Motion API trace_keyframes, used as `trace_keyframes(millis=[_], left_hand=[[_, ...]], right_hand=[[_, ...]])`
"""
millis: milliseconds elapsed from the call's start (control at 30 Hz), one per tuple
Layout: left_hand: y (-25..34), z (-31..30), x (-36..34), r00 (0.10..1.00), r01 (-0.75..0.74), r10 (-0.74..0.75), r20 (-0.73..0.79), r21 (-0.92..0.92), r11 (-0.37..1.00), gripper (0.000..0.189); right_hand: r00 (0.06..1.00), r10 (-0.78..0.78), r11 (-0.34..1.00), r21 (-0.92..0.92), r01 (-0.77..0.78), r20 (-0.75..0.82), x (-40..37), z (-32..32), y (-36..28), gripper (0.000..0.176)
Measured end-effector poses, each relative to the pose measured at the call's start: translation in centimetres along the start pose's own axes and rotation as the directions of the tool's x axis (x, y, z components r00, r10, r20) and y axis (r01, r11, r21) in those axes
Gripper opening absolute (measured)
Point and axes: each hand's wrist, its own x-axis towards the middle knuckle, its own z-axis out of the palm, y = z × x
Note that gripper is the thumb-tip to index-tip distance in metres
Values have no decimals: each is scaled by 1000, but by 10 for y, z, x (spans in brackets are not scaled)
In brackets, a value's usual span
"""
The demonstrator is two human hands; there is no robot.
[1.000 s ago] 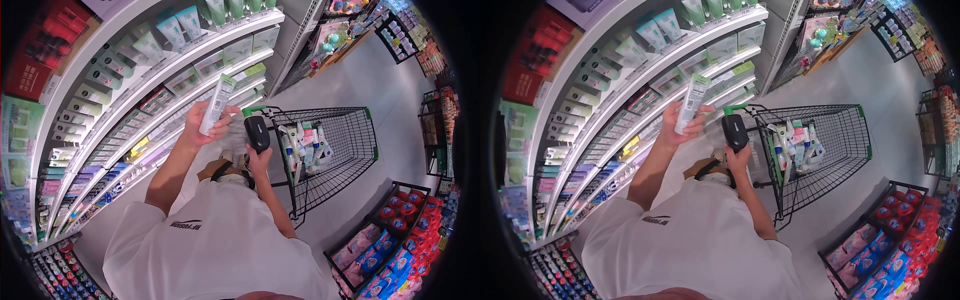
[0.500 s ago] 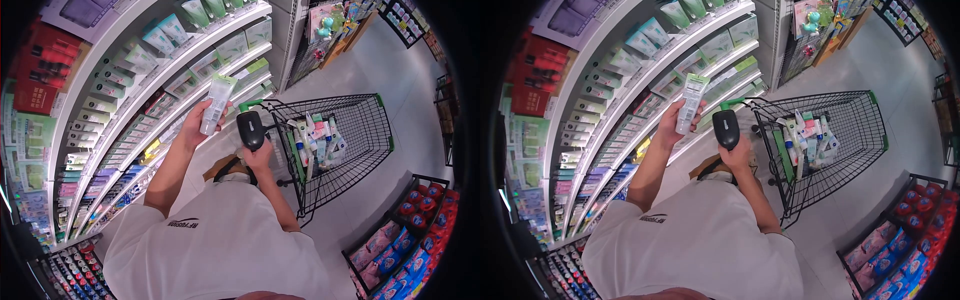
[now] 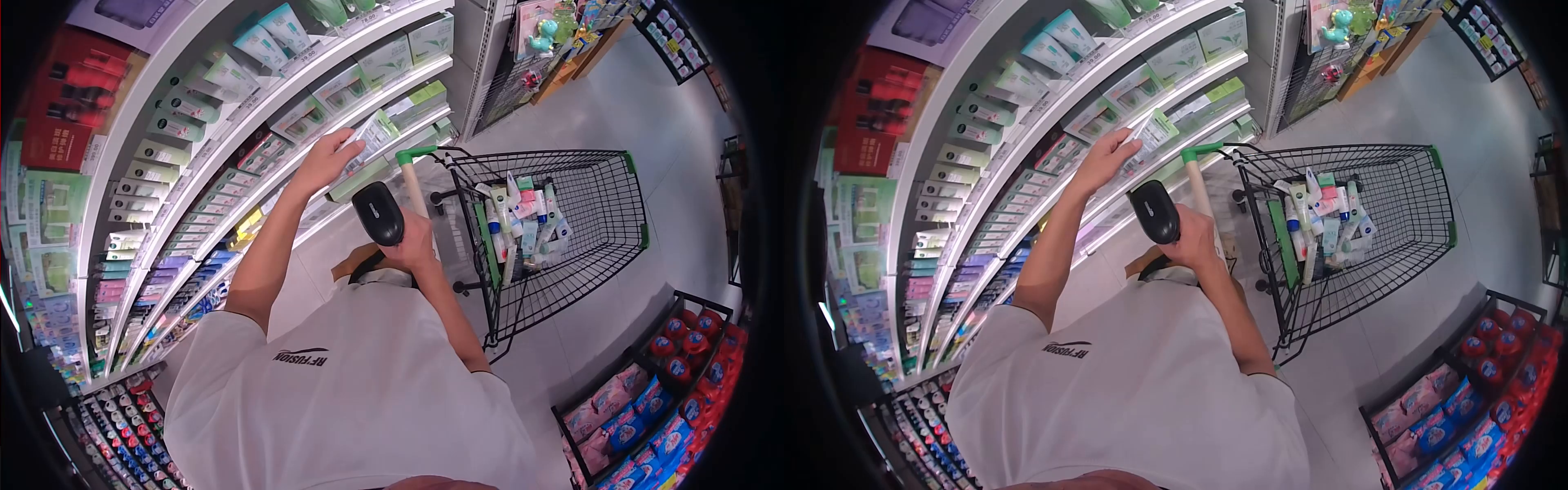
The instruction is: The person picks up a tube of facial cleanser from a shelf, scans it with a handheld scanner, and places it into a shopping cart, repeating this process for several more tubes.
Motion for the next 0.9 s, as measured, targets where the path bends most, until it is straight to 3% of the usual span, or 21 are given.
trace_keyframes(millis=[100,167,300,400,467,567,633,700,767,833,867,900], left_hand=[[-8,-1,0,997,-19,28,-71,119,993,33],[-8,-1,-1,997,26,-17,-74,121,992,36],[-10,1,-2,997,-36,44,-59,138,990,33],[-11,0,-2,998,50,-47,-32,101,994,33],[-10,6,0,998,57,-57,1,-16,998,32],[-5,8,7,992,98,-97,85,-2,995,30],[10,28,12,994,82,-65,86,-209,974,29],[22,42,23,986,107,-68,154,-263,959,38],[36,60,33,968,135,-59,242,-311,941,46],[54,73,47,952,162,-52,303,-351,922,53],[63,80,54,931,216,-71,357,-386,897,55],[70,88,60,909,271,-88,408,-415,868,56]], right_hand=[[999,-44,999,-26,44,10,-5,1,3,26],[997,-77,996,-47,78,30,-7,-2,6,26],[996,-53,997,-47,57,74,-6,-9,-2,25],[994,-19,998,-57,25,110,-9,-14,0,26],[989,-5,997,-78,16,146,-6,-10,-1,26],[980,121,983,-157,-96,159,-6,-18,-5,29],[947,223,932,-336,-137,231,-7,-17,-1,34],[955,194,939,-325,-114,226,-10,-17,8,36],[971,175,947,-296,-122,160,-11,-23,7,38],[993,111,987,-122,-105,46,-13,-28,6,38],[997,-24,998,-63,20,-69,-20,-22,20,40],[996,-26,997,-76,19,-82,-22,-26,19,40]])
